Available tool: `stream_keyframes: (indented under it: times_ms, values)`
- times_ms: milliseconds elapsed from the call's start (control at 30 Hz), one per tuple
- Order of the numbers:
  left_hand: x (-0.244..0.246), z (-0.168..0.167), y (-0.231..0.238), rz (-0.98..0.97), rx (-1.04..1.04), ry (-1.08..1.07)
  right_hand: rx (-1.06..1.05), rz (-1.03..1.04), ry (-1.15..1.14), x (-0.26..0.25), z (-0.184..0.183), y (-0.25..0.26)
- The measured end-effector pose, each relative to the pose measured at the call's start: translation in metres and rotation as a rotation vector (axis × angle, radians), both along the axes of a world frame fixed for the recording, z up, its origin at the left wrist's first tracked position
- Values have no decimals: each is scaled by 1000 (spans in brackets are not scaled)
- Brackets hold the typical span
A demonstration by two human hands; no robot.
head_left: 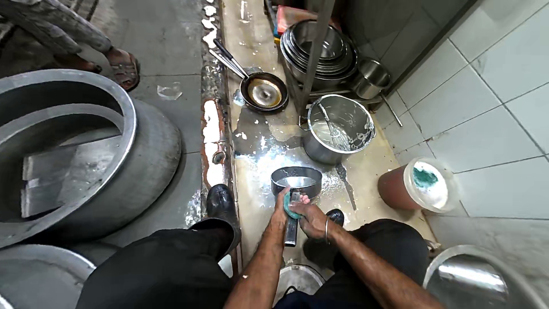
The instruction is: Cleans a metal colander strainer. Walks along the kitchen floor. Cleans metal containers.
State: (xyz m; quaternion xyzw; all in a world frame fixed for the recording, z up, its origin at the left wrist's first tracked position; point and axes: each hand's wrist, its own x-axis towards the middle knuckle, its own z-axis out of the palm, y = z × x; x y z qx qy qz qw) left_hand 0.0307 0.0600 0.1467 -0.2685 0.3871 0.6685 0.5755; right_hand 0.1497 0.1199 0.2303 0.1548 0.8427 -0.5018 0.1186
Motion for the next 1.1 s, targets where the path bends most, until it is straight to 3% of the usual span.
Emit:
stream_keyframes:
  times_ms: [100, 200, 467, 600, 700, 800, 967, 1100]
  values:
    - [1, 16, 6, -45, -67, -118, -86, 56, 180, 22, 24, -17]
    - [-1, 18, 11, -10, -78, -135, -79, 48, 309, 31, 20, -23]
    - [-12, -19, -2, 52, 177, 16, 105, -71, 149, -15, -55, 4]
    - [-16, -31, -4, 89, -111, 224, 152, -327, -15, -34, -73, -15]
    - [-13, -42, -9, -89, -350, 425, -170, -578, -225, -40, -70, -16]
    - [-4, -44, -7, -278, -476, 589, -537, -863, -258, -43, -80, -9]
    - [1, -44, -6, -374, -436, 704, -498, -844, -289, -49, -88, -8]
    - [-18, -43, -3, -504, -448, 726, -553, -723, -374, -34, -57, -27]
